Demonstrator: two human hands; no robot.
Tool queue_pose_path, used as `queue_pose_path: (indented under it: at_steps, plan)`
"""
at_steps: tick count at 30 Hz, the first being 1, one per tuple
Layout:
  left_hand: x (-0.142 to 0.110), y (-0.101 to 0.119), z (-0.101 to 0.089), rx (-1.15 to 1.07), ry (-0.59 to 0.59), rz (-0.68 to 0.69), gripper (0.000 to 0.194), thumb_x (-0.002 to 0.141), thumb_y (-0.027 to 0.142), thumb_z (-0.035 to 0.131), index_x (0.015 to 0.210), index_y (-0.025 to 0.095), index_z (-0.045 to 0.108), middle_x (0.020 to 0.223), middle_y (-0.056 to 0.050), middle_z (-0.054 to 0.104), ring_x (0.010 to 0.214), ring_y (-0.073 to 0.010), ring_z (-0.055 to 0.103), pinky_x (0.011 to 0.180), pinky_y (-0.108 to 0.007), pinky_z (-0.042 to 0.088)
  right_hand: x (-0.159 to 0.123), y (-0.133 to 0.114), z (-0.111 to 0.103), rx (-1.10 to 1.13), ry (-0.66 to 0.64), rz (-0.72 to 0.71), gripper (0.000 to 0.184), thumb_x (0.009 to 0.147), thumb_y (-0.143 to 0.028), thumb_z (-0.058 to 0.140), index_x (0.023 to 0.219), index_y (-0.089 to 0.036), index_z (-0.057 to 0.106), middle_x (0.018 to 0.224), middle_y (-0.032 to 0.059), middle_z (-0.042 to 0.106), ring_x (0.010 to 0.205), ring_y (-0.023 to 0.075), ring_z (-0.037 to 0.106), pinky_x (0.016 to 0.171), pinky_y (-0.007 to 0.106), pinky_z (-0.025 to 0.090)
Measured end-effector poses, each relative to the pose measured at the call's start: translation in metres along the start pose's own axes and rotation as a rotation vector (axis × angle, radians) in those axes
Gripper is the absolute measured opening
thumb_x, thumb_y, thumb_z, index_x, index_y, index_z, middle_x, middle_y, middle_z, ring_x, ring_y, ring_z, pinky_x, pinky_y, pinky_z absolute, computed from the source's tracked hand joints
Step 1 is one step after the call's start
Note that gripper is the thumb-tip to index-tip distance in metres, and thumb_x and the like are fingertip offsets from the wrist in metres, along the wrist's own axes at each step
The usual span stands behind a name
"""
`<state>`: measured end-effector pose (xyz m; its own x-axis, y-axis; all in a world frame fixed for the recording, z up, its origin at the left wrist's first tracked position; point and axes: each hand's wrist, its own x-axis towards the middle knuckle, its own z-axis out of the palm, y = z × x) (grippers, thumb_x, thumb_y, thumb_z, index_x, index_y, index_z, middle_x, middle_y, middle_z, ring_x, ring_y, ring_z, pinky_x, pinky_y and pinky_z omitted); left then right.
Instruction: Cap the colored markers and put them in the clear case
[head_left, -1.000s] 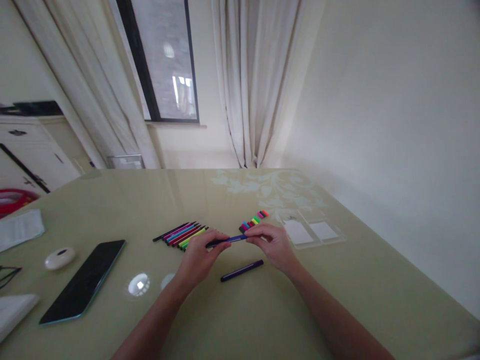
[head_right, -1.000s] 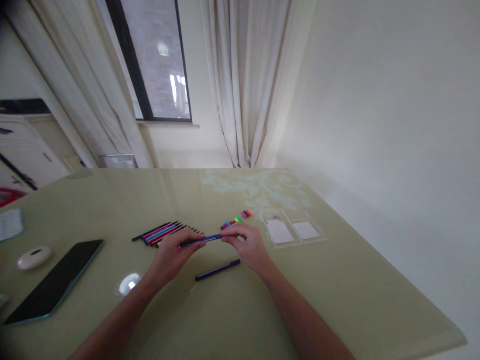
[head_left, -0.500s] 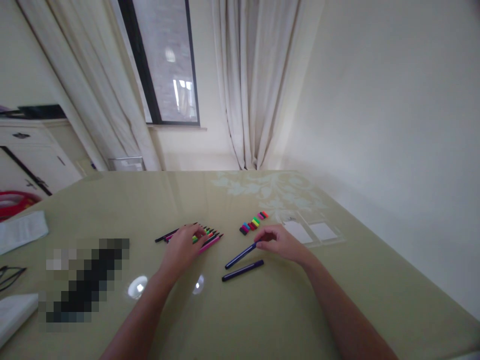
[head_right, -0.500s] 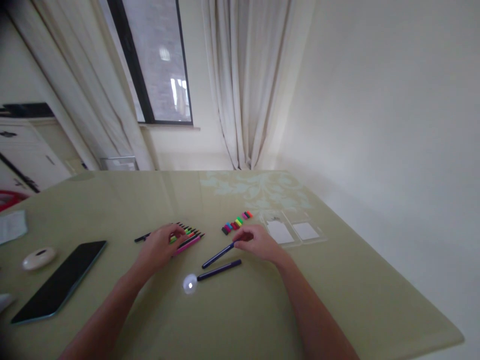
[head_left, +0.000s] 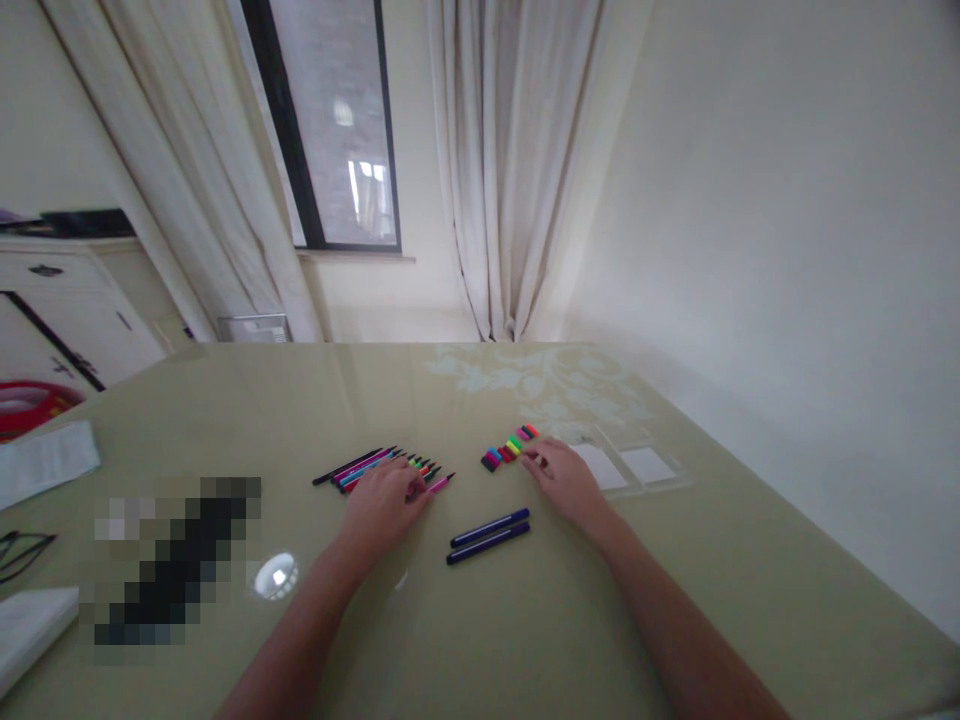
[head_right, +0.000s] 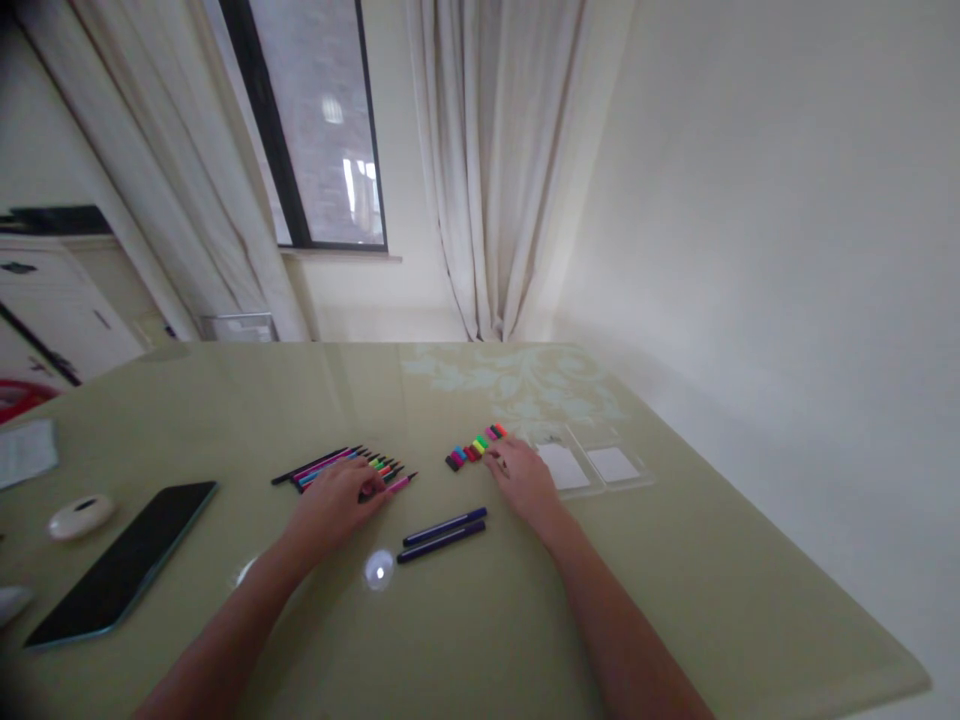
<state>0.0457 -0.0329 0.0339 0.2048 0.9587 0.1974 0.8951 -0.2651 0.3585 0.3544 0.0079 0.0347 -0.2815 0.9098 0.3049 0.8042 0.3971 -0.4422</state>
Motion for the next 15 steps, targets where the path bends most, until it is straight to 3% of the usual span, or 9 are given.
queue_pose_path:
  at_steps: [4,8,15]
  plan:
    - [0.001,0.007,-0.002,-0.03,0.027,0.029,0.021,0.092,0.038,0.061,0.081,0.024,0.073,0.089,-0.005,0.073,0.092,-0.0262,0.065,0.079,-0.034,0.044,0.005,0.003,0.006,-0.308,0.073,0.02,0.032,0.102,-0.022,0.047,0.123,-0.021,0.071,0.12,0.0129,0.069,0.111,0.028,0.059,0.098,0.04,0.044]
    - [0.002,0.012,-0.004,-0.101,0.042,-0.011,0.022,0.094,0.042,0.06,0.088,0.025,0.073,0.091,-0.004,0.076,0.091,-0.0268,0.067,0.079,-0.035,0.046,0.008,0.002,0.014,-0.432,0.049,0.015,0.038,0.101,-0.021,0.049,0.136,-0.023,0.063,0.138,0.0134,0.061,0.12,0.031,0.053,0.098,0.043,0.042]
    - [0.004,0.011,-0.002,-0.268,0.11,-0.013,0.026,0.094,0.048,0.06,0.092,0.025,0.072,0.089,-0.003,0.077,0.085,-0.0233,0.071,0.078,-0.034,0.05,0.008,0.004,0.018,-0.428,0.055,0.013,0.026,0.102,-0.027,0.052,0.12,-0.021,0.07,0.129,0.0121,0.065,0.117,0.0295,0.054,0.096,0.042,0.041]
